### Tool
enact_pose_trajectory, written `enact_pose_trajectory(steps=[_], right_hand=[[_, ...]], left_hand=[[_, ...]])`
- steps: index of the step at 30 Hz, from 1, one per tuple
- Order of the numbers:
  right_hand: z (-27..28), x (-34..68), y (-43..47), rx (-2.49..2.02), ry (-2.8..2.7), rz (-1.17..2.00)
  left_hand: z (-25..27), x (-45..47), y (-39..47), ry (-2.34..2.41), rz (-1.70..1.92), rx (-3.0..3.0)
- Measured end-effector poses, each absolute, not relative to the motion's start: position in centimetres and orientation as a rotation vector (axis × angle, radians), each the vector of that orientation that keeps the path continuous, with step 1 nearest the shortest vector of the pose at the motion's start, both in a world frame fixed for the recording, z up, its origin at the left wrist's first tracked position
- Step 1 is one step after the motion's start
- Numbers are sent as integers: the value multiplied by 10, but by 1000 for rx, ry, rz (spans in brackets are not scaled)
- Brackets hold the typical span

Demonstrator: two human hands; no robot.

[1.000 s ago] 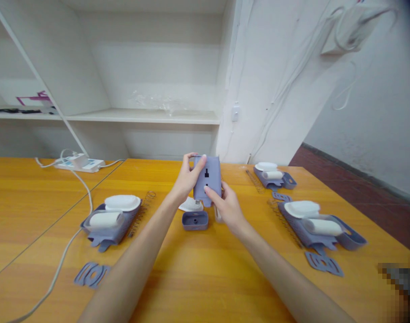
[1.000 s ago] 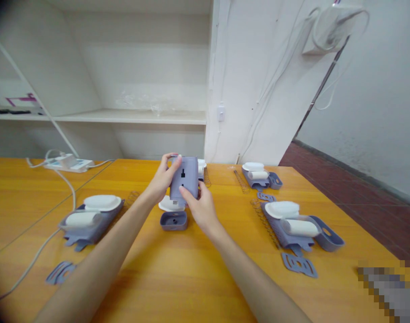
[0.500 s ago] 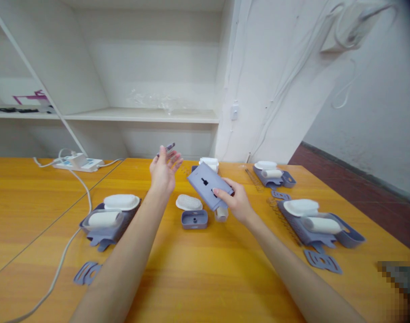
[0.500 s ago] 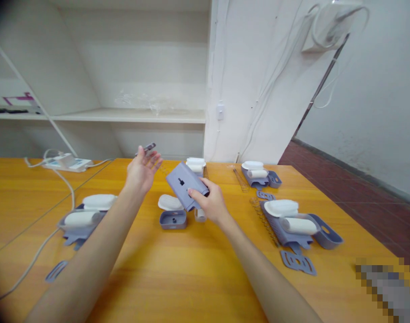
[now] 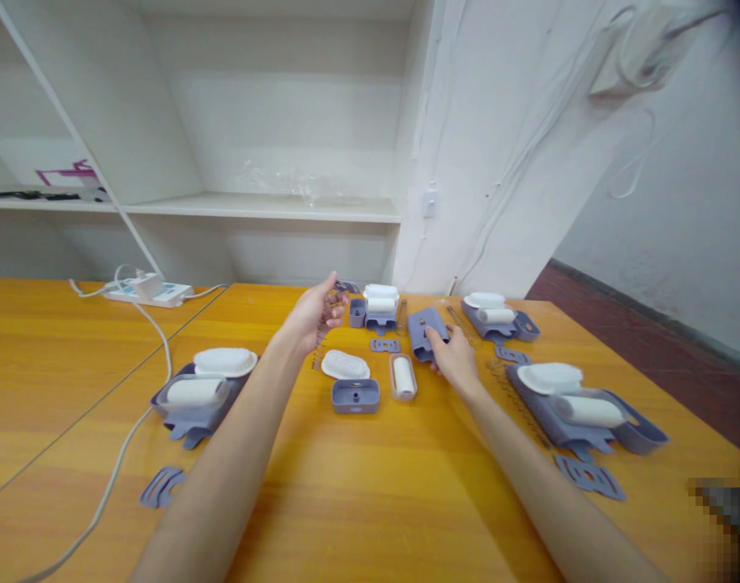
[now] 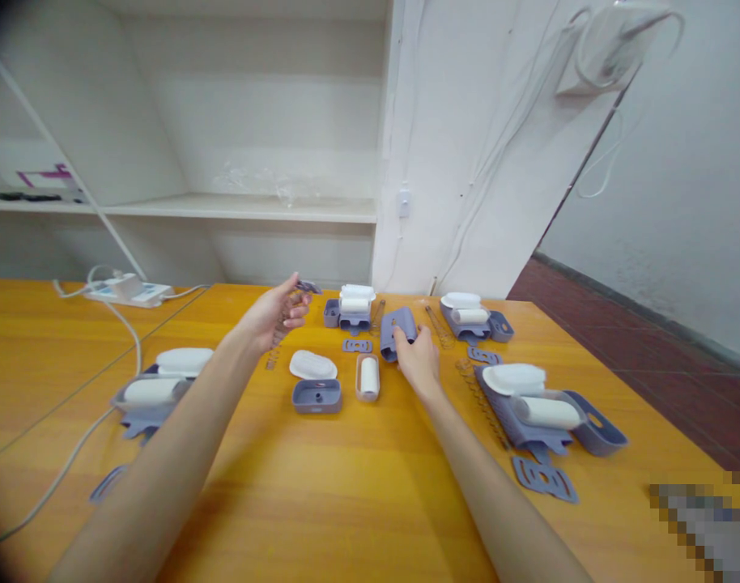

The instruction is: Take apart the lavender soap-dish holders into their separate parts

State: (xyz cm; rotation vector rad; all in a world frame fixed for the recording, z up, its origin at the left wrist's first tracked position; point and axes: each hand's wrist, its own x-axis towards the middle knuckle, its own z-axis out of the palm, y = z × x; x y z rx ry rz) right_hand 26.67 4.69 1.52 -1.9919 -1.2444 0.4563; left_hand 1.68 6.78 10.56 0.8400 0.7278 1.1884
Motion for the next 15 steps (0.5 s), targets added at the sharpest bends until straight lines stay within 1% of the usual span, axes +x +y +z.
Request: enact_pose_trajectory(steps=[4,11,15], right_hand=[[17,272,48,-2080,-1281,487],[30,290,49,-2212,-1379,469],[32,299,48,-2220,-1502,550]], left_hand=[[100,28,62,775,1017,1144],[95,32,59,867,1030,1211],[92,30,61,864,983,1298]])
